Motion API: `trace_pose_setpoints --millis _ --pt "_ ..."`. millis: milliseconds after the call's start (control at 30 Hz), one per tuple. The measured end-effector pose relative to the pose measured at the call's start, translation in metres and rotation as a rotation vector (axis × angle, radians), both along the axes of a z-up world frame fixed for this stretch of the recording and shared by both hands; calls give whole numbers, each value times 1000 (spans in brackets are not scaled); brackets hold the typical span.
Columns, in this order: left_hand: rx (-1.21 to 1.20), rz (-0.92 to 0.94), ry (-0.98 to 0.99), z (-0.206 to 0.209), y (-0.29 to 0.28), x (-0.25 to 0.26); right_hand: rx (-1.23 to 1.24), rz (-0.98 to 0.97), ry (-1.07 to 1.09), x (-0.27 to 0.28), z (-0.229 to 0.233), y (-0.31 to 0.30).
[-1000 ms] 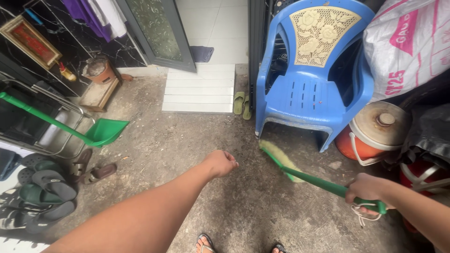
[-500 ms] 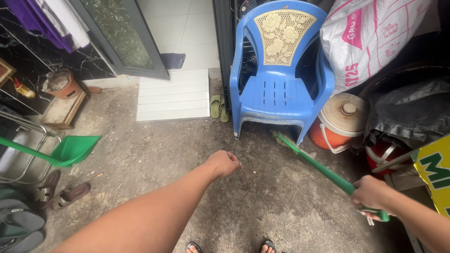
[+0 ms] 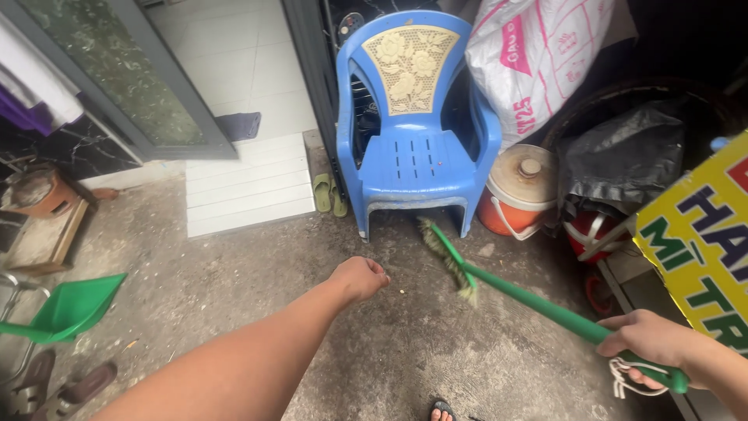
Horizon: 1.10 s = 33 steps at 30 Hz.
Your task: The person sweeps debris from a concrete floor into a green dustpan using a green broom, maneuvering the tools around a blue chair and various shoes.
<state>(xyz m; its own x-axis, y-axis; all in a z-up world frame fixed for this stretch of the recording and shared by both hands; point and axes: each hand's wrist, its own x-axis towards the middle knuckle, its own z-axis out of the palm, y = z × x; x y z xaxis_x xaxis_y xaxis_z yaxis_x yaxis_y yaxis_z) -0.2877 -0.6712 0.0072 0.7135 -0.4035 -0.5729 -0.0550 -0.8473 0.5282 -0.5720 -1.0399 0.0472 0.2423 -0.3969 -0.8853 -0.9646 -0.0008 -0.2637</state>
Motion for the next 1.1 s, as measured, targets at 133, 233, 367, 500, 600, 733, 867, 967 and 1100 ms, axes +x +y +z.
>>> trace_pose_setpoints --millis 133,233,367,500,600,733,867,967,1100 --pt "7 -51 0 -3 -20 3 -204 93 51 -23 6 -19" --pt "1 -90 -3 -4 -33 4 -378 384 101 -30 -8 -41" --pt "-13 -128 -10 -3 -47 -2 -230 237 -10 -21 -49 -51" --pt "38 -145 -15 6 -50 -6 11 180 -42 -6 -64 -20" --pt "52 -143 -1 6 -51 -5 104 95 -31 -7 -50 1" --pt "51 -149 1 2 -49 2 145 15 -50 -23 -28 -6" --pt "65 -150 -25 0 -45 4 0 64 28 -40 -15 -26" --pt "60 -132 -4 -3 -41 5 -126 68 84 -47 -15 -39" --pt "64 -133 -26 -10 -35 4 -224 12 15 -48 -45 -51"
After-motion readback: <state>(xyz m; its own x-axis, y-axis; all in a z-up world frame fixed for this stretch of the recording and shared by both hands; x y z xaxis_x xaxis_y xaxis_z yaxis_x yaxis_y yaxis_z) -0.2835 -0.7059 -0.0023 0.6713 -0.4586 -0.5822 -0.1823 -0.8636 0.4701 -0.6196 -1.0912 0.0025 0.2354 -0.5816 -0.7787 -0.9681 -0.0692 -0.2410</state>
